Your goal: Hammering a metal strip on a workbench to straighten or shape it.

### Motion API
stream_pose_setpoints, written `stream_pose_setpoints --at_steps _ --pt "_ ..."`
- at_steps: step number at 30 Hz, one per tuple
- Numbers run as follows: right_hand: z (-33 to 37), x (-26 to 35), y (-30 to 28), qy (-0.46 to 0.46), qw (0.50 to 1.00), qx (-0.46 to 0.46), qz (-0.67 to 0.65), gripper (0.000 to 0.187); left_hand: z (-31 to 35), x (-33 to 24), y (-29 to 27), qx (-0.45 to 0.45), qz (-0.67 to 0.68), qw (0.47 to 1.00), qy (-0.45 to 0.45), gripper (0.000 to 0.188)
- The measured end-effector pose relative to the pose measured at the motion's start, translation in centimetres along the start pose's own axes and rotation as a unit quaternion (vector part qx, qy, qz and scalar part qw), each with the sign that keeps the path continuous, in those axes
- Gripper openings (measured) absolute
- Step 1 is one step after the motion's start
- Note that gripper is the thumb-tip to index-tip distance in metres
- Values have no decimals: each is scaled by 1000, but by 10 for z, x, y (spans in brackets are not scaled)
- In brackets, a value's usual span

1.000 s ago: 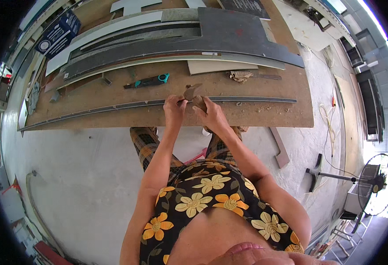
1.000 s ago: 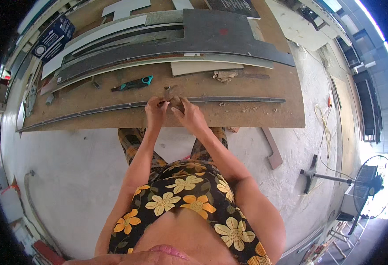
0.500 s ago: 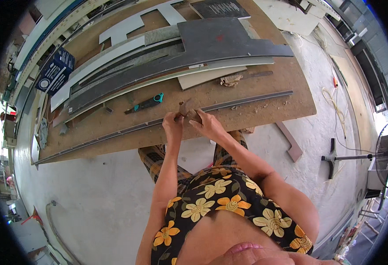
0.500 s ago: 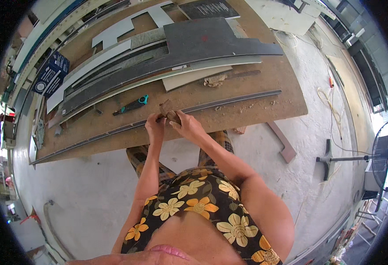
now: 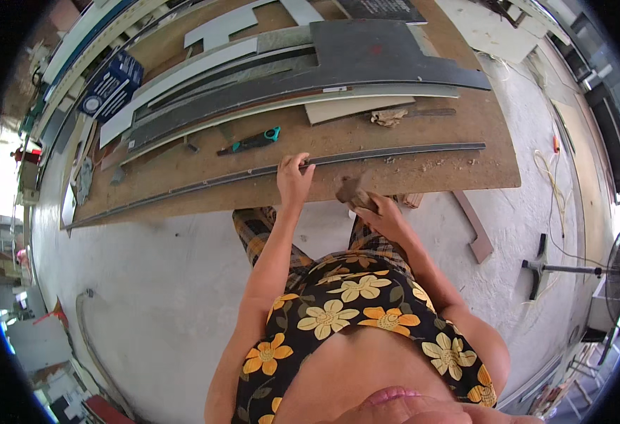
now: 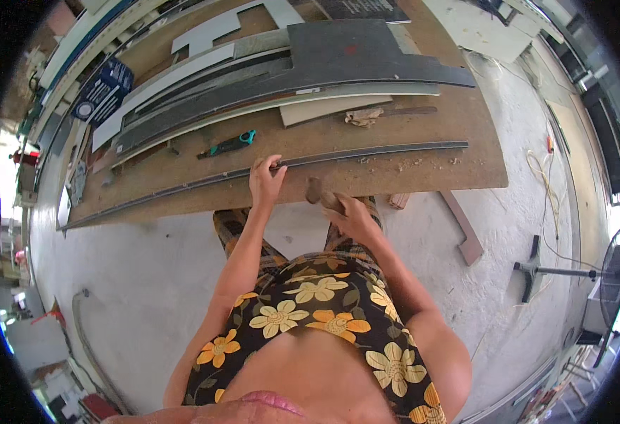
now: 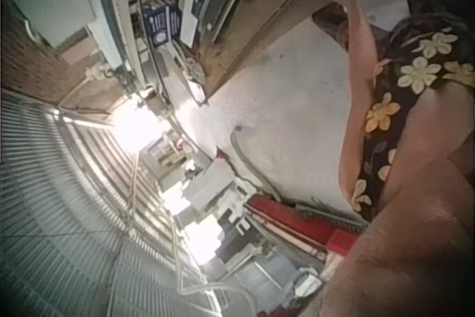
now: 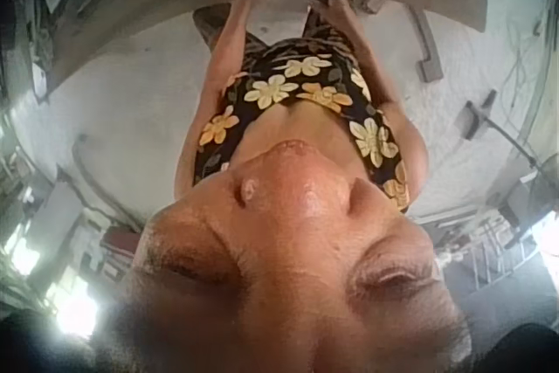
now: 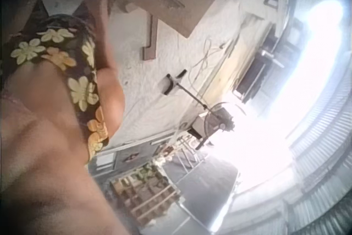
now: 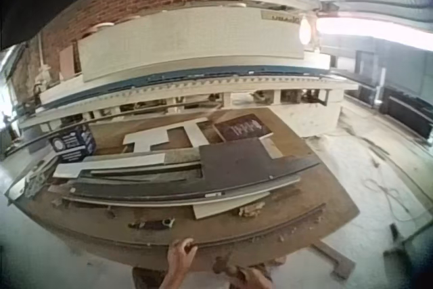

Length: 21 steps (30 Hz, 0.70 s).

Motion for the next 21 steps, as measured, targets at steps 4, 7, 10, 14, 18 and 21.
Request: stream_pose_setpoints --at_steps 4,7,10,14,18,21 --pt "42 -21 -9 59 998 15 8 42 3 -16 -5 -7 -60 998 23 29" --pt "62 -38 -10 63 997 1 35 38 0 -12 -1 -9 -72 997 26 27" --pt "66 -50 -6 33 999 -23 17 32 -4 -6 2 13 -55 998 -10 28" --pt "72 -69 10 113 993 10 -44 25 -6 -4 -4 3 -73 997 -23 25" --pt "71 -86 15 92 995 -1 -33 22 -6 -13 -7 22 -42 999 -12 18" --pt "67 -78 18 109 993 20 -31 21 -6 -3 -4 36 -18 998 -52 15"
Point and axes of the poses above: each hand's wrist, its own z-axis away from the middle knuckle, its own y-axis out of the palm, x = y × z, the point moved 9 cm from there along -z, towards the middle knuckle, and after that the axes turned 15 degrees about -y, right-handed, at the moved point
